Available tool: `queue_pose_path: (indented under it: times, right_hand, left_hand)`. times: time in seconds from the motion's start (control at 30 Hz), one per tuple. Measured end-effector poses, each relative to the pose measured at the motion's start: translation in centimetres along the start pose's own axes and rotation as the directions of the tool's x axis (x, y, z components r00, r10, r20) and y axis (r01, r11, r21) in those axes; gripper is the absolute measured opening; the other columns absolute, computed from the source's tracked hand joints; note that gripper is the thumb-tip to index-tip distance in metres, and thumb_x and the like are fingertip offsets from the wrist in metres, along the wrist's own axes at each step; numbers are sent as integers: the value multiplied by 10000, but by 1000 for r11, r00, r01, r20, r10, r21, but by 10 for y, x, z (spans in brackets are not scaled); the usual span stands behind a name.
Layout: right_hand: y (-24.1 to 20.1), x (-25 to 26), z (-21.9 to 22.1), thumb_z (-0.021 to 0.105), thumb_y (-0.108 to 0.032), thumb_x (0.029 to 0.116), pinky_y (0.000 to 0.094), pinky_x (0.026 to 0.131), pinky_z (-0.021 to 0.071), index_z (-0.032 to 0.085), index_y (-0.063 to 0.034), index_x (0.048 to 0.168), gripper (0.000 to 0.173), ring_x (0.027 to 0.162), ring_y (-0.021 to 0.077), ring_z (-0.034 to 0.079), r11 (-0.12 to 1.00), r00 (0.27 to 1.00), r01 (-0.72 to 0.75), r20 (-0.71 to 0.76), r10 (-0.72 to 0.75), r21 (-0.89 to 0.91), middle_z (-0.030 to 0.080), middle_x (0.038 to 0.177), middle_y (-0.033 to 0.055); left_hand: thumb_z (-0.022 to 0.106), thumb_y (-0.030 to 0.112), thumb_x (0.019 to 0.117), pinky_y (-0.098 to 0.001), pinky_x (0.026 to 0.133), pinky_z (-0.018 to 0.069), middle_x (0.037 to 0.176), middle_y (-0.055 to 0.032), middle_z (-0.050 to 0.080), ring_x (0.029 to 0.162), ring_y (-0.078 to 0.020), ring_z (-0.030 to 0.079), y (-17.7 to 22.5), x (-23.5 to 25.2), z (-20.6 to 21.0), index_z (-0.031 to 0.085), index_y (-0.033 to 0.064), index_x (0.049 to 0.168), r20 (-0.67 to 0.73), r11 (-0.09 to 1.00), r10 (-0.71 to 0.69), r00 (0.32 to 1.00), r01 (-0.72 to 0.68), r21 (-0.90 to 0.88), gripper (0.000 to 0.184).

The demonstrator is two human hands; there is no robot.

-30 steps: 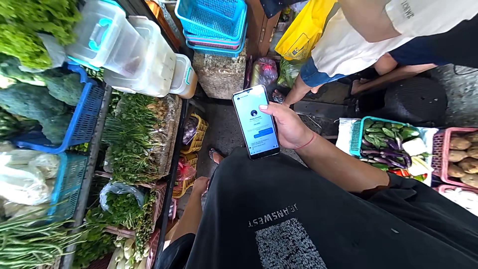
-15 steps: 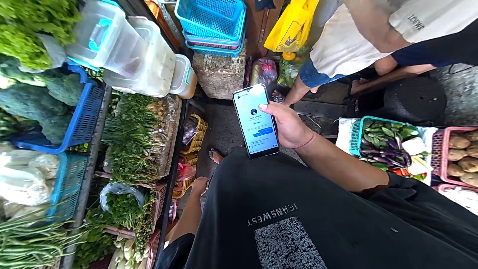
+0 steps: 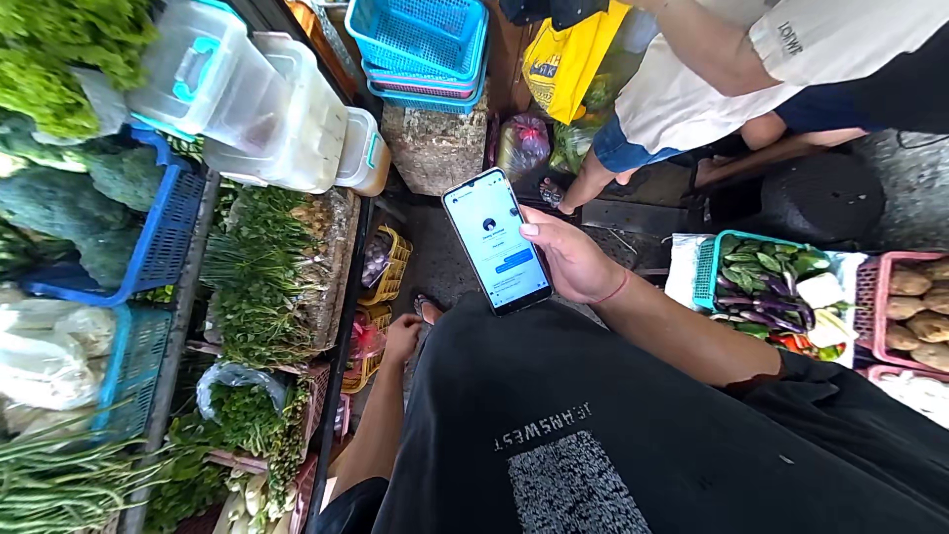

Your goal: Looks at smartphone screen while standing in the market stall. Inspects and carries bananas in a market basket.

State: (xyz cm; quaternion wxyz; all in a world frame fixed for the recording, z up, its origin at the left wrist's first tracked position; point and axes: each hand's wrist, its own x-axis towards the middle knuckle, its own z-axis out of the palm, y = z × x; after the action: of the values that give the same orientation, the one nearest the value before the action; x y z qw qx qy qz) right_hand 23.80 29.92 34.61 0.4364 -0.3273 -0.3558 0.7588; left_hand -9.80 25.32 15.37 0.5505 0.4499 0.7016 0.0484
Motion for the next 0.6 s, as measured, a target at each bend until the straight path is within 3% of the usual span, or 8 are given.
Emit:
queue_pose_path:
  times: [0.07, 0.13, 0.23, 0.3, 0.4, 0.6]
  right_hand:
    - [7, -1, -2, 489, -387, 1016, 428, 894, 606, 426, -159, 1489, 529, 1070, 223, 696, 999, 1000, -25, 19, 25, 33, 671, 1241, 126]
    - [11, 0, -2, 445, -374, 1035, 452, 895, 604, 408, -166, 1512, 522, 1087, 243, 691, 998, 1000, -26, -7, 26, 62, 659, 1266, 140]
    - [8, 5, 1, 405, -375, 1059, 450, 876, 613, 407, -190, 1516, 493, 1091, 234, 693, 997, 997, 3, -76, 4, 83, 659, 1279, 122]
    - [3, 8, 4, 399, -368, 1065, 438, 867, 615, 421, -197, 1505, 473, 1087, 220, 694, 997, 993, 32, -115, -23, 76, 662, 1277, 108]
    - [-3, 11, 9, 394, -356, 1069, 425, 848, 620, 409, -207, 1516, 471, 1077, 211, 698, 995, 987, 80, -142, -71, 54, 661, 1279, 104]
    - [-3, 13, 15, 404, -318, 1067, 421, 845, 620, 431, -206, 1505, 453, 1059, 209, 703, 994, 979, 101, -179, -93, 33, 668, 1262, 108]
  left_hand:
    - [550, 114, 1009, -264, 661, 541, 903, -57, 678, 709, -89, 620, 52, -18, -6, 661, -11, 1089, -31, 938, 250, 968, -250, -239, 185]
    - [547, 173, 998, -305, 743, 585, 911, -45, 698, 779, -122, 671, 102, -44, -13, 662, 23, 1064, 14, 801, 462, 887, -410, -437, 200]
    - [601, 271, 998, -390, 871, 598, 1062, -89, 697, 937, -194, 691, 165, -84, -18, 621, 44, 1248, 138, 681, 678, 722, -547, -487, 338]
    - [664, 228, 964, -349, 808, 601, 1059, -66, 678, 920, -163, 679, 192, -102, -12, 566, 70, 1297, 138, 703, 692, 708, -620, -348, 382]
    - [751, 199, 908, -326, 841, 613, 1068, -34, 685, 949, -129, 695, 207, -111, -2, 513, 109, 1368, 49, 726, 686, 726, -677, -123, 525]
    - [787, 231, 872, -309, 852, 614, 1107, -7, 696, 971, -96, 699, 212, -113, -1, 487, 144, 1390, 24, 751, 660, 751, -660, -1, 604]
